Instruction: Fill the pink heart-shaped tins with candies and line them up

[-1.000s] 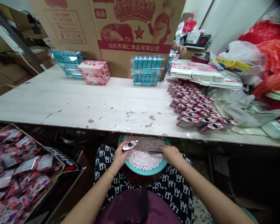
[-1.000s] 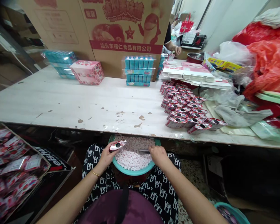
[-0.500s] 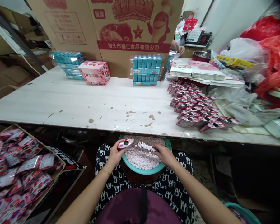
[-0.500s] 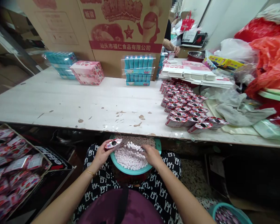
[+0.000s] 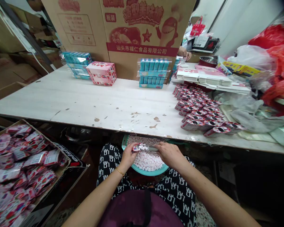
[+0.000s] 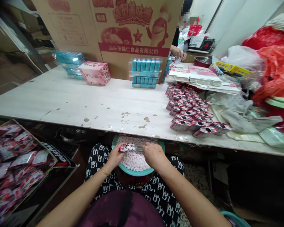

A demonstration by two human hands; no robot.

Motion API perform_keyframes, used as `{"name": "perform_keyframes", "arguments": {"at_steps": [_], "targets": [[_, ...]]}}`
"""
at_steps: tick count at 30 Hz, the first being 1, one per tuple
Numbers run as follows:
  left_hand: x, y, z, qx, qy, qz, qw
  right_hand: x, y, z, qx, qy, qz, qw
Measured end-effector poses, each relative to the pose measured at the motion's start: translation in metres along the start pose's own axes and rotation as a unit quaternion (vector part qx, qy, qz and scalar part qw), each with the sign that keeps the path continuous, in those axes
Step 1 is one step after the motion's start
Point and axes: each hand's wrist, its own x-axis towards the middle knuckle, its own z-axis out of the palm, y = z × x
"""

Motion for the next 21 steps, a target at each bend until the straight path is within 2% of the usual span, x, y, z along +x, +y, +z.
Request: {"name": "perform_keyframes", "arguments": {"at_steps": [6,10,13,15,17,19,21], "targets": [[-0.001,0.002,-0.003,0.011,-0.011,0.013,1.000,-0.012,0.013,0.009,0.054,0.010,0.014,0.998],[-0.003,0.010,-0.013,0.043,-0.030,0.058,0.997,-0.025,0.033,0.026,0.098,0.059,0.056,0.992],[-0.001,0.010,-0.020,-0.022,-0.026,0.023,0.999,-0.027,0.043,0.040,0.142,0.079,0.098,0.982],[-0.001,0.010,-0.019,-0.091,-0.019,-0.018,0.996,-0.021,0.039,0.043,0.176,0.098,0.106,0.974],[-0.001,0.014,-0.014,-0.150,-0.025,-0.046,0.987,-0.013,0.026,0.039,0.199,0.138,0.064,0.968],[-0.003,0.026,-0.006,-0.197,-0.045,-0.062,0.977,-0.003,0.007,0.029,0.197,0.167,-0.021,0.966],[-0.006,0.044,-0.003,-0.223,-0.070,-0.060,0.970,0.008,-0.010,0.013,0.173,0.153,-0.106,0.967]]}}
